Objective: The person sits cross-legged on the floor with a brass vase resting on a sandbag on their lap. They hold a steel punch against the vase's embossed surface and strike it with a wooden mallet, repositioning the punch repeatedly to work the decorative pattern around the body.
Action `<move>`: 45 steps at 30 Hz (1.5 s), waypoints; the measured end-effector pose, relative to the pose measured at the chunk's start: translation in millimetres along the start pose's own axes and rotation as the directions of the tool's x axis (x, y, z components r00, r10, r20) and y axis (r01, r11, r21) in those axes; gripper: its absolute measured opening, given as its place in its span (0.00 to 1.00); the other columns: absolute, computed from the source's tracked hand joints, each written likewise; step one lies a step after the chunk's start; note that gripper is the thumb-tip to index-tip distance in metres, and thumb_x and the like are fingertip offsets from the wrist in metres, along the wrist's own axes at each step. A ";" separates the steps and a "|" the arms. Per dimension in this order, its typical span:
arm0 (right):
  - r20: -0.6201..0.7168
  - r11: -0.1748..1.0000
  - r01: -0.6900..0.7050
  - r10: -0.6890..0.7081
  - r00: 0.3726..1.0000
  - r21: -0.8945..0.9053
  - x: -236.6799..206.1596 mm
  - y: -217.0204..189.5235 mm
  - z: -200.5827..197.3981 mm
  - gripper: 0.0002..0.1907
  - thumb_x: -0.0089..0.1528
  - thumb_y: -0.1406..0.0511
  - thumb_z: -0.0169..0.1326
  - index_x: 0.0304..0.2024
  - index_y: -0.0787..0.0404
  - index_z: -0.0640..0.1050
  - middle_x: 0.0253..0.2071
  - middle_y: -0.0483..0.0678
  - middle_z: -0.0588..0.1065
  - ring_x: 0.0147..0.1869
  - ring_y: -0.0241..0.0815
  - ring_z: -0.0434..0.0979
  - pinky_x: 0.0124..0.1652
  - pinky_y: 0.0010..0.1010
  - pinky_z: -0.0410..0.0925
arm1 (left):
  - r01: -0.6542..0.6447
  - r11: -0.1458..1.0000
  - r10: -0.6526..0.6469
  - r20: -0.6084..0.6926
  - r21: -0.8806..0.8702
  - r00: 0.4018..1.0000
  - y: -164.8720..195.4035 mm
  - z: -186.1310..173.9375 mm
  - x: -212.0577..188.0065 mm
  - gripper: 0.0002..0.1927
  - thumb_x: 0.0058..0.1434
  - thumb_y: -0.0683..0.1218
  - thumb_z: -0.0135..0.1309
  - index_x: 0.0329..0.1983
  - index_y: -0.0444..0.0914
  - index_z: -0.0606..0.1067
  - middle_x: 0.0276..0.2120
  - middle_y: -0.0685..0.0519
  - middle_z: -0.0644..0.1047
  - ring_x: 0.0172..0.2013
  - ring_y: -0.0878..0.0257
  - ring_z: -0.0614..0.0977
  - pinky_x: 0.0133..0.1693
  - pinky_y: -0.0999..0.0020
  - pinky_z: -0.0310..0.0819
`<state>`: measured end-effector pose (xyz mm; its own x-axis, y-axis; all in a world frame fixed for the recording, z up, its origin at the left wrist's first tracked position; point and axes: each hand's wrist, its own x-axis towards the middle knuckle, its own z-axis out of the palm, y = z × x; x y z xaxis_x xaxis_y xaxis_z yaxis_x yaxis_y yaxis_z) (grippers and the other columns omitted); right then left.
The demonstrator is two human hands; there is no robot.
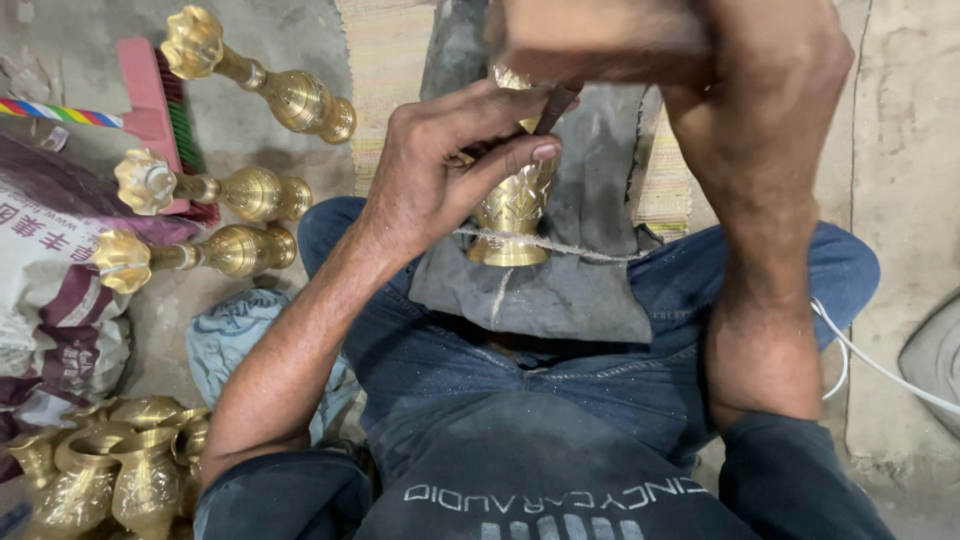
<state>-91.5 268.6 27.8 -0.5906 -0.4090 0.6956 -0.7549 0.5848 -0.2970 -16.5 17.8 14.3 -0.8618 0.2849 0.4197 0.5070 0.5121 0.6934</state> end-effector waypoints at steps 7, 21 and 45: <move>0.052 0.967 -0.070 0.059 0.997 0.243 -25.6 18.5 11.7 0.12 0.64 0.80 0.57 0.49 0.68 0.73 0.42 0.55 0.77 0.44 0.48 0.81 0.42 0.34 0.71 | 0.024 0.999 -0.023 0.028 -0.031 0.999 1.6 -1.9 1.5 0.17 0.71 0.46 0.64 0.60 0.36 0.78 0.43 0.51 0.83 0.41 0.64 0.87 0.42 0.70 0.86; -0.018 1.000 -0.013 0.013 1.000 0.002 -20.9 16.0 11.7 0.16 0.61 0.76 0.68 0.46 0.66 0.74 0.36 0.55 0.73 0.38 0.55 0.73 0.38 0.42 0.65 | 0.022 0.999 -0.023 0.028 0.039 0.999 -0.5 -2.8 3.8 0.15 0.69 0.47 0.67 0.55 0.38 0.80 0.40 0.52 0.82 0.40 0.64 0.86 0.40 0.67 0.82; 0.117 0.840 -0.394 0.379 0.918 0.373 -11.3 0.8 3.0 0.10 0.64 0.71 0.62 0.46 0.61 0.75 0.35 0.50 0.77 0.36 0.50 0.78 0.34 0.37 0.68 | 0.021 0.998 -0.018 0.057 -0.051 0.998 -1.1 -5.3 5.2 0.17 0.71 0.45 0.65 0.60 0.39 0.78 0.42 0.51 0.82 0.40 0.64 0.85 0.40 0.66 0.82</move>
<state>-86.3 271.6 17.8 -0.8616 -0.2361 0.4494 -0.5076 0.3910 -0.7678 -21.4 14.4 18.8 -0.8702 0.3217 0.3731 0.4893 0.4758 0.7309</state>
